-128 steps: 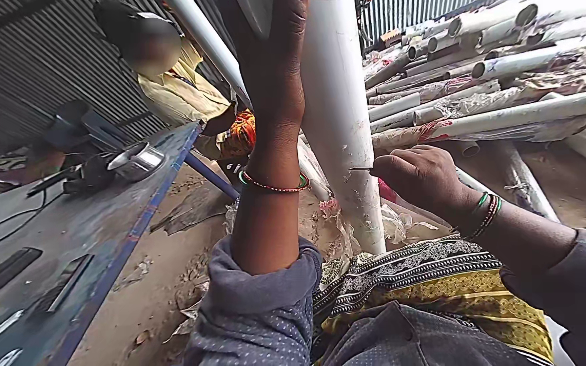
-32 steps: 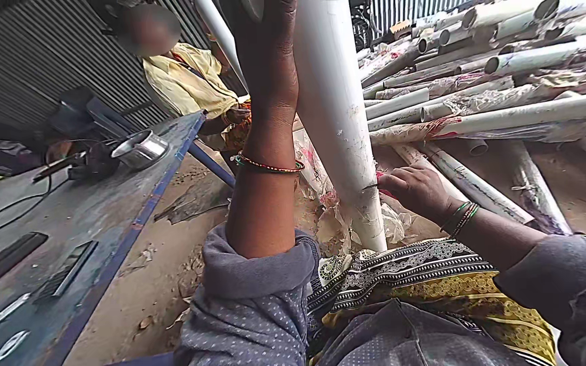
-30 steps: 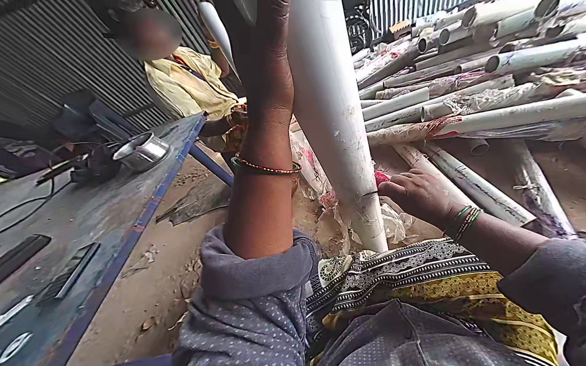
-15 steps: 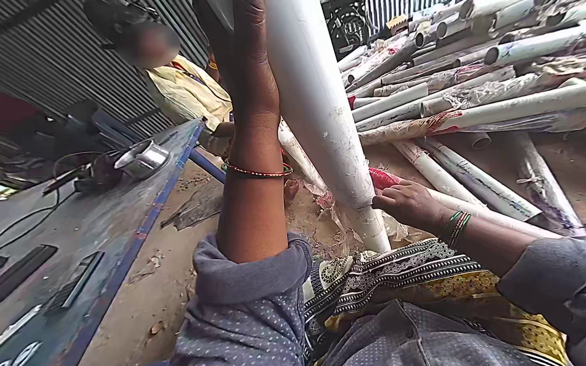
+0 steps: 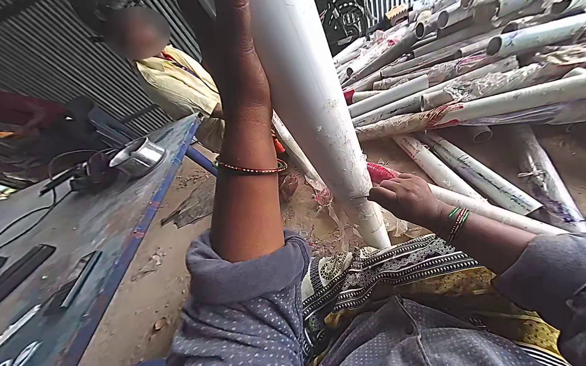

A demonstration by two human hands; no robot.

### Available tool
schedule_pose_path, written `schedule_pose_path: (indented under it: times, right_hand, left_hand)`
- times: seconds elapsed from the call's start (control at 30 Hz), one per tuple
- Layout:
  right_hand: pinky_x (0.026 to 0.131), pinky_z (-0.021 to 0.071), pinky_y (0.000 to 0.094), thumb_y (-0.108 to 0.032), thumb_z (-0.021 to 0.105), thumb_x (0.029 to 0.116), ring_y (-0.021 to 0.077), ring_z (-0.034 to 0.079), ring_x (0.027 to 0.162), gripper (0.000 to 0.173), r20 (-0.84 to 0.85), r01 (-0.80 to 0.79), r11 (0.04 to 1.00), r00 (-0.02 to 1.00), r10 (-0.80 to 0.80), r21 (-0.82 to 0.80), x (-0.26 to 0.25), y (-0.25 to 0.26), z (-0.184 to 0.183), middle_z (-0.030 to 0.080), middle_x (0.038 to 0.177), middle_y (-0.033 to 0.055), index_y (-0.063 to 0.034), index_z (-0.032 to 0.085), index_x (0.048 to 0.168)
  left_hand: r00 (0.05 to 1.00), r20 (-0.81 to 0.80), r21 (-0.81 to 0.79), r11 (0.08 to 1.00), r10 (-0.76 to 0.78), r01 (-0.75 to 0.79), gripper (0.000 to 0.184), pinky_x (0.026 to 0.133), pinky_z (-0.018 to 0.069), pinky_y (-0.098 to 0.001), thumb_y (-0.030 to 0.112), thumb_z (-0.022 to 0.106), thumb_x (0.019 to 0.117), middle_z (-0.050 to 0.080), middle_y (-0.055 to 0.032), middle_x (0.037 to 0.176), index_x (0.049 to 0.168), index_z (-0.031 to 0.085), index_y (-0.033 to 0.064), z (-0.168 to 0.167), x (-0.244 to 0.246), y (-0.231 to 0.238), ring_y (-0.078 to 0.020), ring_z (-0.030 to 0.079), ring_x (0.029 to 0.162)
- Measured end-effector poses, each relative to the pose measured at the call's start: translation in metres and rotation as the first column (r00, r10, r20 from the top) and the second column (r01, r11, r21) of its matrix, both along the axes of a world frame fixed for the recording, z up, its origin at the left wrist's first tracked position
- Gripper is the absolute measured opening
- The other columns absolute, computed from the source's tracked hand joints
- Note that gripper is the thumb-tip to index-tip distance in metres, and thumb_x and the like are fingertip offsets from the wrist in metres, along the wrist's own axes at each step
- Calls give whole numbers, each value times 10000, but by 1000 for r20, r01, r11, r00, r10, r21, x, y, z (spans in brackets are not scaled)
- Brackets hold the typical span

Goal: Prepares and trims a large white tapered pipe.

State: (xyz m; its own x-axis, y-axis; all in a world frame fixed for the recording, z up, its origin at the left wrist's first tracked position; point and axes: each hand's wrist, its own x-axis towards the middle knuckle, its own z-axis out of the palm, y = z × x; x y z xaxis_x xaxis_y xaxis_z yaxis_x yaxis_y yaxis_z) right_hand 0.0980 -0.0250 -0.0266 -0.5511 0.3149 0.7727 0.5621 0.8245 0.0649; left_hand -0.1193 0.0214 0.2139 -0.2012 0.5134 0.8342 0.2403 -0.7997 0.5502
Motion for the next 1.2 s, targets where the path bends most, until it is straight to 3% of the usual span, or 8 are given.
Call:
schedule_pose_path:
  times: [0.13,0.33,0.43,0.53,0.67,0.77,1.03,1.2]
  right_hand:
    - [475,438,413,-180,527,1030,283,603,534,228,-79,31,996,997,-25,79,-7,7,35,584,619,95,-71,638,863]
    - [457,453,395,-169,549,996,251,599,508,220,108,1,999,994,4,-51,-1,3,-18,551,583,71,-90,698,854]
    - [452,420,382,-160,550,992,242,570,497,220,-22,11,1000,1000,-11,16,-3,-2,2,528,572,65,-75,649,816]
    - [459,384,397,-159,521,1021,271,561,503,230,-106,55,995,993,-46,83,-8,-2,33,541,588,89,-63,617,836]
    - [429,397,388,-118,523,982,259,547,471,228,-29,44,998,999,-43,47,-8,1,10,500,554,76,-57,604,777]
    - [432,412,387,-123,533,976,253,563,469,242,16,64,997,998,-63,-33,-3,-4,-9,509,544,77,-56,602,754]
    - [463,414,412,-164,540,1016,274,581,498,250,-95,100,995,990,-100,-6,-11,-11,33,550,578,92,-57,635,810]
    - [448,446,411,-133,573,970,272,604,497,195,90,105,990,991,-97,-93,-4,-14,-14,562,577,96,-67,701,839]
  left_hand:
    - [1000,5,-3,1000,-19,19,210,768,567,-280,135,472,982,589,-35,891,1153,478,14,0,2,0,-85,640,812]
    - [999,9,15,999,-31,31,175,766,557,-272,109,495,956,578,-36,891,1108,486,23,0,1,0,-86,625,809]
    - [998,5,31,998,-55,54,65,698,552,-264,42,457,963,562,-6,757,932,508,67,0,1,0,-77,612,709]
    - [997,-8,66,995,-71,72,255,613,523,-252,-26,425,922,530,24,614,731,510,119,-1,3,0,-69,582,601]
    - [1000,-7,15,1000,-4,4,175,656,522,-247,5,461,929,534,31,666,800,510,114,0,5,-2,-55,584,648]
    - [1000,17,39,999,-2,2,250,610,509,-234,-61,460,897,512,32,615,730,498,122,0,7,-4,-54,564,596]
    - [1000,-8,63,998,-26,26,299,570,486,-212,-98,457,858,489,47,577,677,483,139,0,12,-7,-37,535,550]
    - [999,-8,48,998,-46,46,302,556,484,-215,-99,481,855,491,30,567,657,484,129,1,18,-9,-51,535,538]
